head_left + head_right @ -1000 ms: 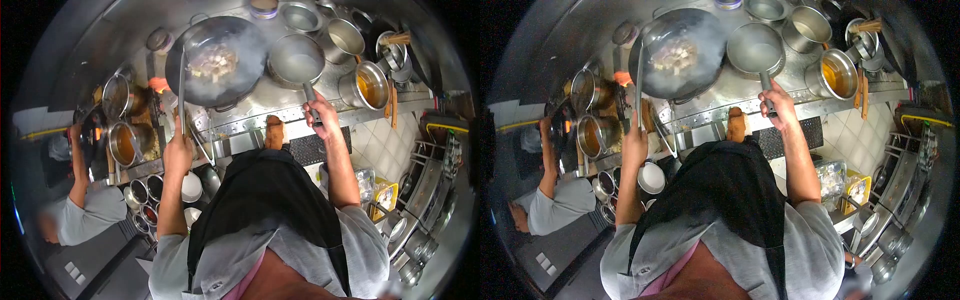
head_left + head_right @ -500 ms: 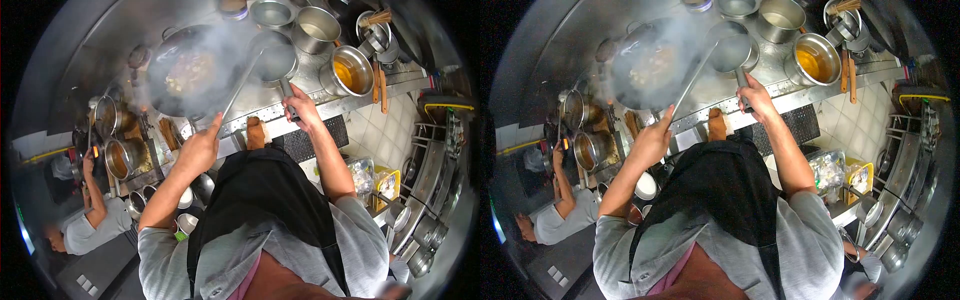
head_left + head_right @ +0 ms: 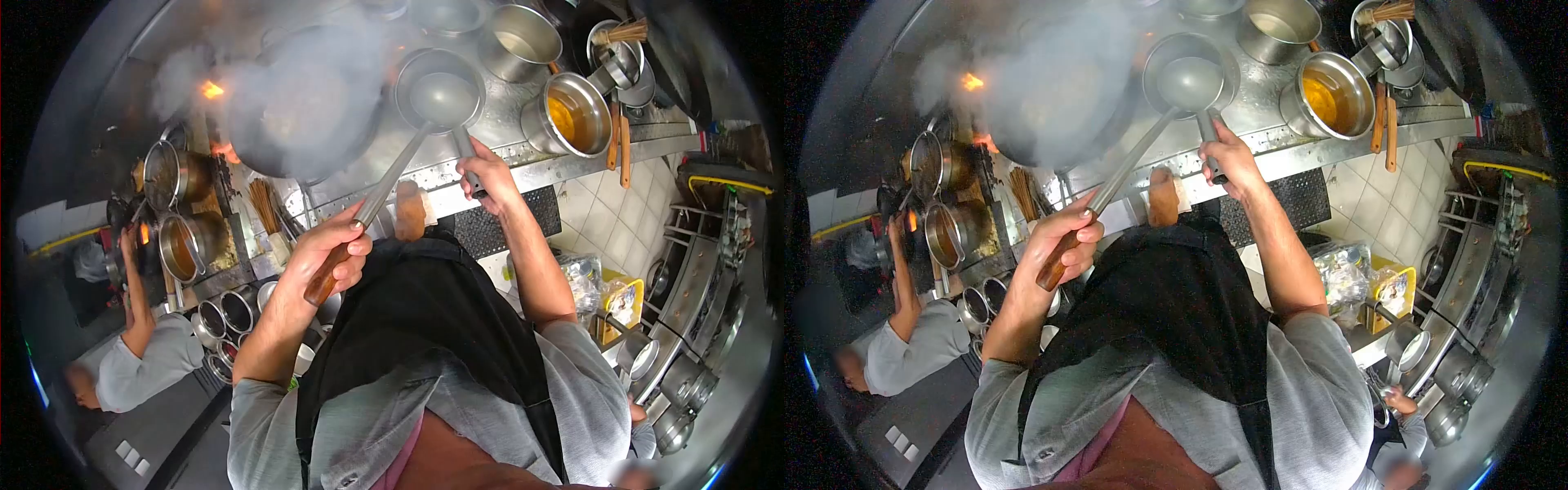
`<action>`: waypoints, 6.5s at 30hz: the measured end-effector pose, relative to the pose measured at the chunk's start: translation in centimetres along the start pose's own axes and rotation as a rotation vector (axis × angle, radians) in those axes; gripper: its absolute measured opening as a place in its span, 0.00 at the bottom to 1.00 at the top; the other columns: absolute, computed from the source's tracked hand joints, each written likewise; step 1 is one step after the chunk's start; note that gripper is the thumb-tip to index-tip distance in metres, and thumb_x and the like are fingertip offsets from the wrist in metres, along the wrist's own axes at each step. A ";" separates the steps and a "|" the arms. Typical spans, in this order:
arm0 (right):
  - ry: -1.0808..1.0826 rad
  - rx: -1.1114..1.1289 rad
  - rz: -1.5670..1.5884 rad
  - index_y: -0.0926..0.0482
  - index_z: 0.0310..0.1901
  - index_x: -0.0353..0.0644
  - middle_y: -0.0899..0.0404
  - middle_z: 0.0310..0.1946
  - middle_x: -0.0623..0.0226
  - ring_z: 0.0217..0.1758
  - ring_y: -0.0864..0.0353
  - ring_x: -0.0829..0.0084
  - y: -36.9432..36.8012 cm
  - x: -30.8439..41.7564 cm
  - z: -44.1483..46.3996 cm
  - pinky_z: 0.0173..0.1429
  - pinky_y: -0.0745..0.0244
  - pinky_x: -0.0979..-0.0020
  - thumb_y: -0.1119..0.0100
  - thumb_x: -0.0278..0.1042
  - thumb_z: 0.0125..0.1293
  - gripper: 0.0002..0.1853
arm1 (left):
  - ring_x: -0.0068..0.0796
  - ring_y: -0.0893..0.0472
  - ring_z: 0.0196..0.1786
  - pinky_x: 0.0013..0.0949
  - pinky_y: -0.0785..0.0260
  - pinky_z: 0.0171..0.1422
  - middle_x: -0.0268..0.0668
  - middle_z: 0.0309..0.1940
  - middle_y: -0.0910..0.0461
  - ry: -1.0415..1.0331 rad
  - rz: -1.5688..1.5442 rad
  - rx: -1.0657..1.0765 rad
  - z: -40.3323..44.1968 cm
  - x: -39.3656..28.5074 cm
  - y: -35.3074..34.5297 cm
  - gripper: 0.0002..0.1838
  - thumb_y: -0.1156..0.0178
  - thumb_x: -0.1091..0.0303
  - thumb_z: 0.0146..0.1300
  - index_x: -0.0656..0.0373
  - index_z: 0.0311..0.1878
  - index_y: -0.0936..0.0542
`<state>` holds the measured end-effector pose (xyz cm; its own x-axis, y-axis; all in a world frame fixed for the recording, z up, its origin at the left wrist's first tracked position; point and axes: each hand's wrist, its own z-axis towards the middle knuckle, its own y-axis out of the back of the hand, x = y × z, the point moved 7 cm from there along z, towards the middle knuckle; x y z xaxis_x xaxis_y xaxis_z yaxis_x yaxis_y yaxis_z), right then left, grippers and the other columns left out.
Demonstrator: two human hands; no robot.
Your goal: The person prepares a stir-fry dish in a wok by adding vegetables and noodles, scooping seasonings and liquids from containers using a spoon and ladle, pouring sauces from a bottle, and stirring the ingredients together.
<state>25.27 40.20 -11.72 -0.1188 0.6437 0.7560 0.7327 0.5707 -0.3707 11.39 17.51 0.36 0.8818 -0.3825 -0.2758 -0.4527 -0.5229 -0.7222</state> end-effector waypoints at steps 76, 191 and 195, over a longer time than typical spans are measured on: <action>-0.081 0.131 0.250 0.50 0.80 0.45 0.28 0.31 0.69 0.18 0.28 0.78 16.6 0.1 -7.5 0.19 0.29 0.74 0.49 0.22 0.65 0.42 | 0.18 0.29 0.20 0.27 0.39 0.21 0.27 0.23 0.28 0.180 0.636 -0.181 42.5 -9.4 -17.9 0.07 0.47 0.68 0.73 0.52 0.36 0.32; -0.029 0.146 0.176 0.56 0.82 0.46 0.26 0.30 0.67 0.20 0.26 0.74 11.9 -4.8 -2.8 0.20 0.29 0.70 0.47 0.24 0.65 0.45 | 0.22 0.31 0.17 0.29 0.35 0.22 0.30 0.24 0.29 -0.339 1.317 -0.270 21.0 -10.1 -16.7 0.42 0.44 0.73 0.66 0.64 0.81 0.50; -0.033 0.214 0.187 0.57 0.81 0.44 0.26 0.29 0.67 0.21 0.26 0.73 12.0 -4.6 -1.4 0.20 0.29 0.70 0.47 0.24 0.65 0.45 | 0.26 0.27 0.19 0.35 0.33 0.22 0.32 0.22 0.28 -0.249 1.699 -0.324 32.9 -11.1 -19.3 0.35 0.45 0.73 0.63 0.66 0.74 0.39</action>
<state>35.58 43.35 -18.88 -0.0195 0.7619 0.6474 0.5861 0.5333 -0.6100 14.67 56.88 -3.55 -0.5759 -0.5201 -0.6308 -0.7937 0.1706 0.5840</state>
